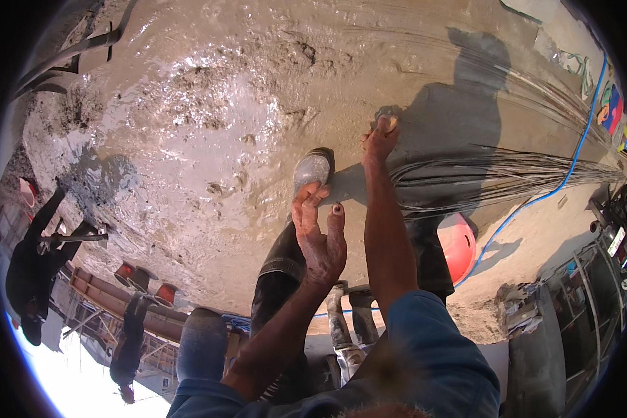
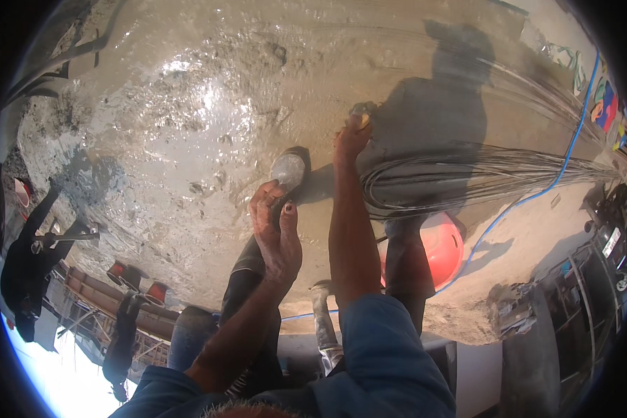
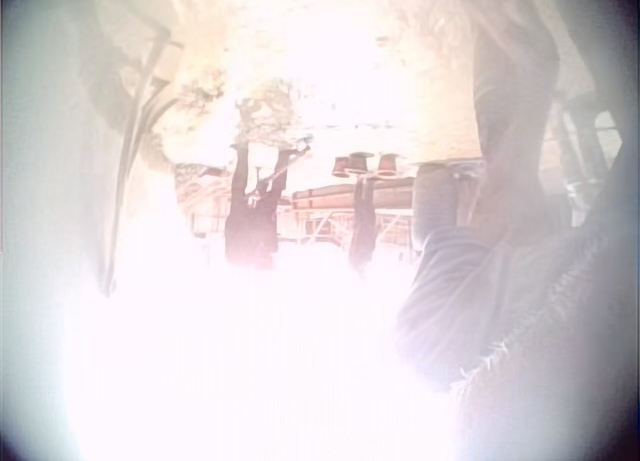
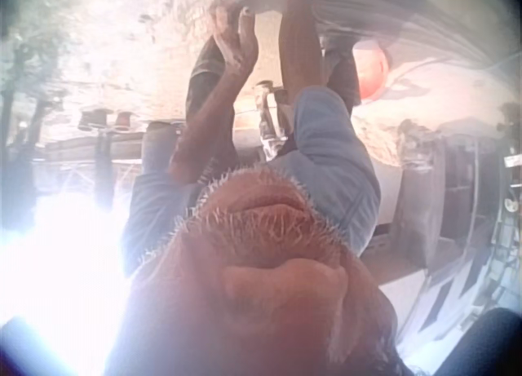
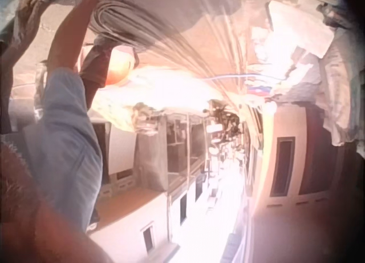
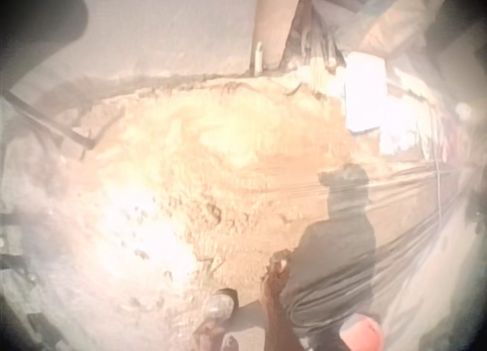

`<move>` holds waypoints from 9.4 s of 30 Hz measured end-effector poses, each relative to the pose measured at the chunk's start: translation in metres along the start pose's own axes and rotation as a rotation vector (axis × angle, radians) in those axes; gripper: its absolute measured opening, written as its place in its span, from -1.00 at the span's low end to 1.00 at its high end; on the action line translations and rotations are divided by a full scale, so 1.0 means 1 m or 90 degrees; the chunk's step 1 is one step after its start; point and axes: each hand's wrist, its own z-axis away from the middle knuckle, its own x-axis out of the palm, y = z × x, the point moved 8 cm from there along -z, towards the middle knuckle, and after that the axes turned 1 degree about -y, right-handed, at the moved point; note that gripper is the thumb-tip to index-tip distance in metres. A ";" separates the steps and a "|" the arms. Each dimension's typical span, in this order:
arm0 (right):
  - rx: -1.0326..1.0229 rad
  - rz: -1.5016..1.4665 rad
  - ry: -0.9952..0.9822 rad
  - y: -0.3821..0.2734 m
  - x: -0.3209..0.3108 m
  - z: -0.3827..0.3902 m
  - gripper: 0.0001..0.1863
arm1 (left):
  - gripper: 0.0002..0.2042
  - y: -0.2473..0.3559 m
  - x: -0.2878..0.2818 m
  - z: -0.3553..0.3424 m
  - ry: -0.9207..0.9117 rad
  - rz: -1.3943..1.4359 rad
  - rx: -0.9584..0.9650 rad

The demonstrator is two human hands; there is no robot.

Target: The person smooths wet concrete on a floor using a trowel, repeatedly spreading and leveling the surface. The person also moves a red basin and a blue hose out of the way to access the work area.

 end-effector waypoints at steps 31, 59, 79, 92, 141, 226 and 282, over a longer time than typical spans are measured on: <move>0.096 0.124 -0.233 0.018 0.093 0.074 -0.68 | -0.75 -0.022 -0.045 -0.007 0.137 0.046 -0.043; 0.229 -0.029 -0.064 0.136 -0.092 0.072 -0.63 | -0.67 -0.046 -0.022 0.033 0.092 0.150 -0.162; 0.026 0.182 -0.231 0.086 0.076 0.062 -0.64 | -0.70 -0.052 -0.062 0.022 0.183 0.174 -0.149; -0.268 0.665 -0.280 -0.010 0.166 0.138 -0.54 | -0.70 -0.065 -0.087 0.017 0.242 0.194 -0.193; -0.166 0.757 -0.144 -0.220 -0.352 0.082 -0.48 | -0.86 -0.014 -0.029 0.054 0.055 -0.282 0.242; -0.290 0.692 -0.309 -0.468 -0.371 -0.429 -0.51 | -0.62 0.210 0.582 -0.233 -0.168 -0.715 0.443; -0.067 0.181 -0.251 -0.405 -0.468 -0.566 -0.59 | -0.56 0.244 0.651 -0.250 -0.283 -0.891 0.523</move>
